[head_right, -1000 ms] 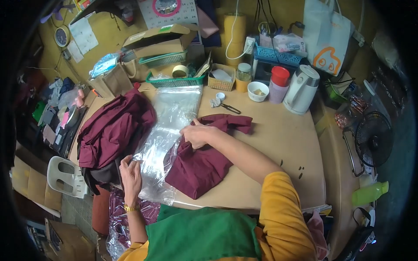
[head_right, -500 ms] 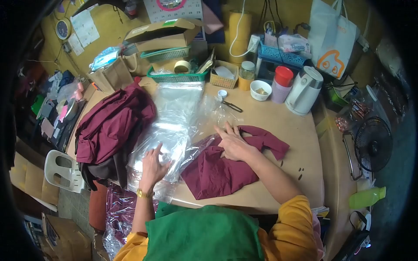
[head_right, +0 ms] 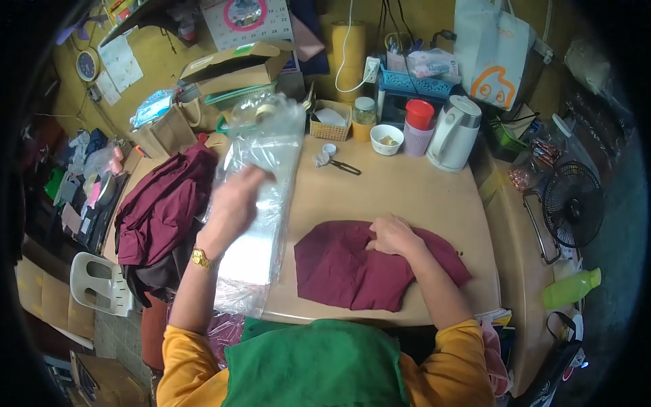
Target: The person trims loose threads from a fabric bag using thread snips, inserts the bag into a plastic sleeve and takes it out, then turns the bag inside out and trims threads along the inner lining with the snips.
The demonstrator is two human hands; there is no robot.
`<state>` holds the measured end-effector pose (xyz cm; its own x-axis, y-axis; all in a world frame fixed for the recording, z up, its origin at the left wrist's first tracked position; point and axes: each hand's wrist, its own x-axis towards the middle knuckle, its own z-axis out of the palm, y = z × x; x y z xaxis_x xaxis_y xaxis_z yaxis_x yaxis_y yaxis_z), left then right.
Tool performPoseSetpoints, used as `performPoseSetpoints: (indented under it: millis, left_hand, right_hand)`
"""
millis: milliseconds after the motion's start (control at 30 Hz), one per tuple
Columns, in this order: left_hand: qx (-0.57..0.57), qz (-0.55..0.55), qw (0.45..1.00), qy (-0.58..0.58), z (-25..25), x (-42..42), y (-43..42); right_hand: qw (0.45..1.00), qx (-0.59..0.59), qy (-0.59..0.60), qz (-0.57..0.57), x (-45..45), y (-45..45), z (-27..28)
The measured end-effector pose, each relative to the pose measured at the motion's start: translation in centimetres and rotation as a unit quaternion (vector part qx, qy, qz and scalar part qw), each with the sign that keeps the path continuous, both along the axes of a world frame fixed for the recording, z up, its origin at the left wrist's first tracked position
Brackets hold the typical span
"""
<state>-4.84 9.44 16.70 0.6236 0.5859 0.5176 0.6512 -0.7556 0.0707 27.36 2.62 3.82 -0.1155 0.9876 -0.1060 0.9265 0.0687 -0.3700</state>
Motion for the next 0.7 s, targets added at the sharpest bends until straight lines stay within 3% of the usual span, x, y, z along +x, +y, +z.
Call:
performPoseSetpoints:
  millis: [67, 100, 167, 267, 333, 433, 500, 533, 600, 633, 700]
  left_hand:
    - [-0.138, -0.016, 0.984, 0.115, -1.6, 0.1, -0.5]
    - [-0.136, -0.018, 0.984, 0.117, -2.8, -0.3, -0.5]
    - [-0.064, -0.032, 0.997, 0.026, -3.9, -0.8, -0.7]
    - [-0.087, 0.048, 0.995, -0.025, -2.3, -0.8, -2.7]
    - [-0.072, 0.040, 0.996, -0.035, -2.0, -0.2, -3.7]
    - [-0.048, -0.047, 0.998, 0.007, -1.0, 1.9, -6.1]
    - [-0.040, -0.095, 0.993, 0.061, -1.2, 2.7, -7.6]
    - [-0.028, -0.115, 0.989, 0.092, -1.7, 2.7, -8.1]
    - [-0.024, -0.118, 0.988, 0.096, -2.2, 2.0, -8.7]
    - [0.036, -0.089, 0.993, 0.076, -2.2, 1.1, -8.6]
    - [0.115, -0.006, 0.993, 0.035, -2.7, -1.4, -8.1]
  right_hand:
    - [0.994, -0.085, -0.034, 0.061, 0.1, -0.9, 1.4]
    - [0.994, -0.083, -0.033, 0.058, 0.5, -1.4, 1.0]
    - [0.962, 0.122, 0.153, 0.189, 1.3, -2.5, 0.3]
    - [0.954, 0.073, 0.261, 0.128, 1.8, -2.7, 0.8]
    - [0.943, 0.077, 0.278, 0.166, 0.2, -1.5, 1.5]
    - [0.929, 0.073, 0.266, 0.246, -4.6, 1.0, 2.3]
    - [0.856, 0.126, 0.447, 0.228, -8.9, 2.4, 0.1]
    - [0.867, 0.196, 0.356, 0.287, -9.8, 3.3, 1.4]
    - [0.878, 0.068, 0.444, 0.165, -10.6, 3.9, 0.1]
    - [0.878, 0.069, 0.444, 0.167, -11.3, 4.3, -0.8]
    - [0.849, 0.317, 0.422, 0.034, -12.8, 5.1, -1.9]
